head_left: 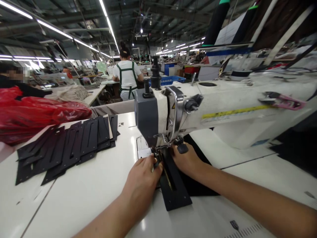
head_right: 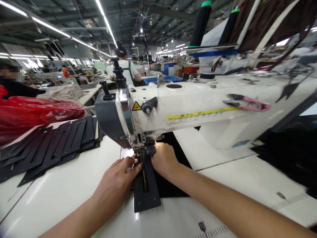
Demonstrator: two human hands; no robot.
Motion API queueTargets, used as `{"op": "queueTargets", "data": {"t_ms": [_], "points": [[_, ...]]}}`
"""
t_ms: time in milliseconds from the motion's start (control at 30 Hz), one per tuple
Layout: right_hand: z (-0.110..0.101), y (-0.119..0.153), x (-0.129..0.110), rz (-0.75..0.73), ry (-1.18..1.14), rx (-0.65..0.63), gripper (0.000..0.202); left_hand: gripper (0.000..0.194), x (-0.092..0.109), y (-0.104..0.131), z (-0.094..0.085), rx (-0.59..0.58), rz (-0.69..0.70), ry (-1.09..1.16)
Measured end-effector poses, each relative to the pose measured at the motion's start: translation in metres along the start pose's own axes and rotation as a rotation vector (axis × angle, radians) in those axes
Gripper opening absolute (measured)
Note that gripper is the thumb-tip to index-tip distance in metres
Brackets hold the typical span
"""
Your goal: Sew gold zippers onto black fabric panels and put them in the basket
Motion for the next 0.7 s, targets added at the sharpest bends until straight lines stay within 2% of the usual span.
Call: {"op": "queueTargets", "data": {"t_ms": [67, 200, 267, 433, 600, 700], "points": [[-0.010, 0.021, -0.005, -0.099, -0.067, 0.017, 0.011, 0.024, 0.000, 0.002, 0.000, -0.009, -0.026, 0.022], [-0.024, 0.074, -0.020, -0.557, -0.211, 0.146, 0.019, 0.026, 0.001, 0.005, -0.002, -0.006, -0.053, 0.077], [-0.023, 0.090, -0.025, -0.699, -0.156, 0.216, 0.023, 0.026, 0.001, 0.005, -0.004, 0.006, -0.045, 0.077], [-0.012, 0.097, -0.032, -0.842, 0.073, 0.386, 0.024, 0.029, 0.001, 0.006, -0.008, 0.034, -0.019, 0.027], [-0.008, 0.096, -0.036, -0.844, 0.006, 0.395, 0.031, 0.025, 0.015, 0.017, -0.012, 0.107, 0.119, -0.023], [-0.005, 0.096, -0.035, -0.808, -0.042, 0.427, 0.038, 0.029, 0.021, 0.021, -0.013, 0.145, 0.141, -0.047]]}}
Point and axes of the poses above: each hand's wrist, its own y-axis away from the middle knuckle, its own z-axis out of the palm, x = y × z, the point moved 2 cm from there along -y, towards the middle knuckle, and after that the axes turned 3 degrees about -y, right-handed, at the moved point
